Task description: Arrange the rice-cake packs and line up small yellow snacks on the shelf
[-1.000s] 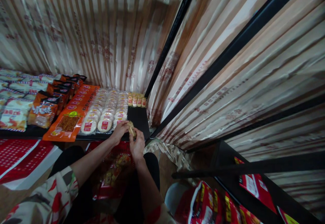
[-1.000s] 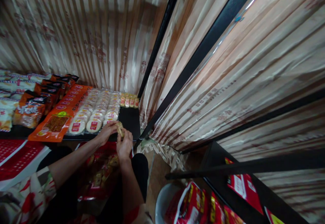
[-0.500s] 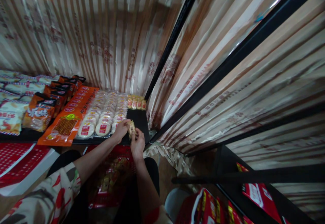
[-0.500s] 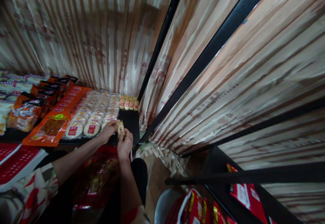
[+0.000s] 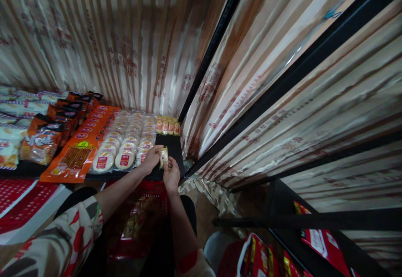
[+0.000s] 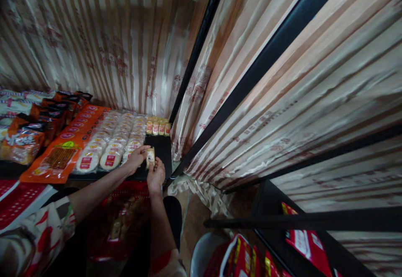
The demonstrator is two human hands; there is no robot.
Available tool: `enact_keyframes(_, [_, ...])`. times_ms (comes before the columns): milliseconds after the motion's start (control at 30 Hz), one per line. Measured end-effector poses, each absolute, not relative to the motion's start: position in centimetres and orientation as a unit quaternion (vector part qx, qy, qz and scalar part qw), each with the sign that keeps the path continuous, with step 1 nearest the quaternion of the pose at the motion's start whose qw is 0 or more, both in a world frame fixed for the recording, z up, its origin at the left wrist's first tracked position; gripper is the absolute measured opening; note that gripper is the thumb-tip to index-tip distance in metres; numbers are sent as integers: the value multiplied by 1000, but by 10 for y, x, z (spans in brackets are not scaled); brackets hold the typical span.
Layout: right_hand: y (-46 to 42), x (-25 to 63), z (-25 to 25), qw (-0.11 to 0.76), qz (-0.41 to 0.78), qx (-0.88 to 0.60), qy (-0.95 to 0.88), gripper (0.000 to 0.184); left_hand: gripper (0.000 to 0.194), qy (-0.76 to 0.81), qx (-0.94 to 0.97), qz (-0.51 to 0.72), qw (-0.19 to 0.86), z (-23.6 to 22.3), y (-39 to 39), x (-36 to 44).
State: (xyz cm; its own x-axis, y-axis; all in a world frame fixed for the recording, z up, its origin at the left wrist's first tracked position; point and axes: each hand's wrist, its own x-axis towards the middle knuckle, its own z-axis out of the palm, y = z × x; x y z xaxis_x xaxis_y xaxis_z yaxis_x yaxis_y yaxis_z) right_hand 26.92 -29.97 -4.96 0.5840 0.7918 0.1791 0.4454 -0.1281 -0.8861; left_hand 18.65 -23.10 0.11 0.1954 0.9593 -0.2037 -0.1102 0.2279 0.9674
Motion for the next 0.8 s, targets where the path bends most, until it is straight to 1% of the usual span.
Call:
enact_keyframes(133, [-298,270,-47,506,185,-729,-423,31,31,476,451,425,624,-1,-227,189])
enact_keyframes(333, [-294,271,-43,501,178,-741,-409,35,32,470,453,443,615,-6,-221,192])
enact_keyframes(467, [-293,271,-40,478,136,-756,-426,32,30,469,462,446,606,-11,-218,194])
enact_keyframes(600, [-291,272,-39,487,90,-750,-439,25,28,478,467,444,597,-12,-217,196])
enact_keyframes(800, [-286,278,-43,489,31,-738,-464,21,23,462,407,439,654,-3,-218,196])
